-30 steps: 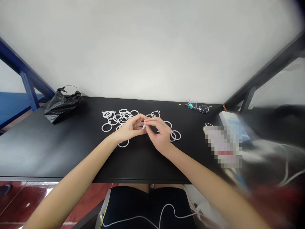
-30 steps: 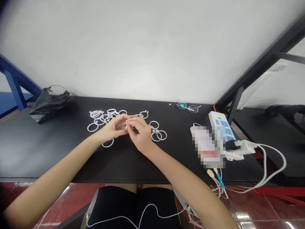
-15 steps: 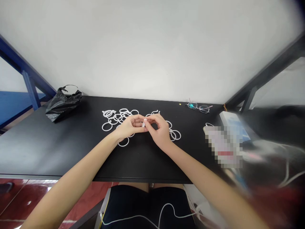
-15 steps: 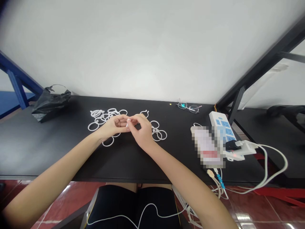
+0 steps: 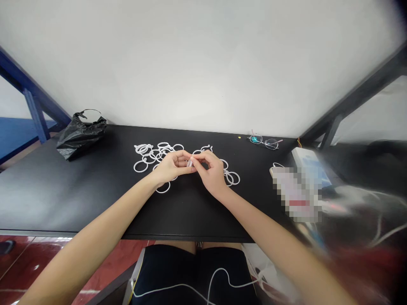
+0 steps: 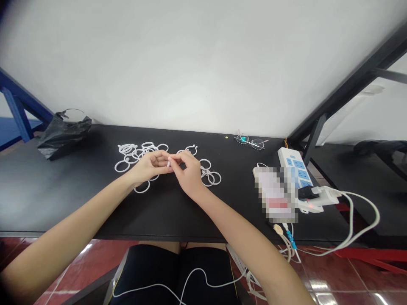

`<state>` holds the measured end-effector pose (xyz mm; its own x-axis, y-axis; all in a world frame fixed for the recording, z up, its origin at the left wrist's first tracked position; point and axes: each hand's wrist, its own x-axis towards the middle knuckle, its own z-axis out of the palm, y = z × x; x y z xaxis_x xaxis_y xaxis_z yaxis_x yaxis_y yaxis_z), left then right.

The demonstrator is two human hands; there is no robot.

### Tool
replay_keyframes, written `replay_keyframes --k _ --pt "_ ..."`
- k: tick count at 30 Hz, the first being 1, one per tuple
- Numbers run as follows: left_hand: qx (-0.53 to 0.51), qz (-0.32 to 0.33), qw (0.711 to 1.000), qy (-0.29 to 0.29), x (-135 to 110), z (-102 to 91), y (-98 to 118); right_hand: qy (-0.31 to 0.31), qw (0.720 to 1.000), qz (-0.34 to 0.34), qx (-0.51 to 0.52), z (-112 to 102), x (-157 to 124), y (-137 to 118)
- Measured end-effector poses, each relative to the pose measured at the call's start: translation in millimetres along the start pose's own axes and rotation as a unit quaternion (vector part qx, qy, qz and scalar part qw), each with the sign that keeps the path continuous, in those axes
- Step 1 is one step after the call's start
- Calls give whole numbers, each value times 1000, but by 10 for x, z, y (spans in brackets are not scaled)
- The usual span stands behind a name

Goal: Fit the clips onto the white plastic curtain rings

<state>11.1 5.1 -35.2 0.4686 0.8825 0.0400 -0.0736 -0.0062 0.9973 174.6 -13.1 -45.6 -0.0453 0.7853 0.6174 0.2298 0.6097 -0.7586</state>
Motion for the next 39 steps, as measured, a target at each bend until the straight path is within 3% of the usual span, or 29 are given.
replay_keyframes --k 15,22,33,39 --pt "12 48 999 14 25 -14 -44 4 997 -68 -33 3 -4 18" --pt "95 92 990 48 45 -24 -73 12 999 -26 -38 36 -26 56" --pt "142 100 982 69 25 -8 -28 6 998 -60 -33 20 -23 61" --pt "223 94 965 98 -10 18 -2 2 1000 1 -25 32 -30 72"
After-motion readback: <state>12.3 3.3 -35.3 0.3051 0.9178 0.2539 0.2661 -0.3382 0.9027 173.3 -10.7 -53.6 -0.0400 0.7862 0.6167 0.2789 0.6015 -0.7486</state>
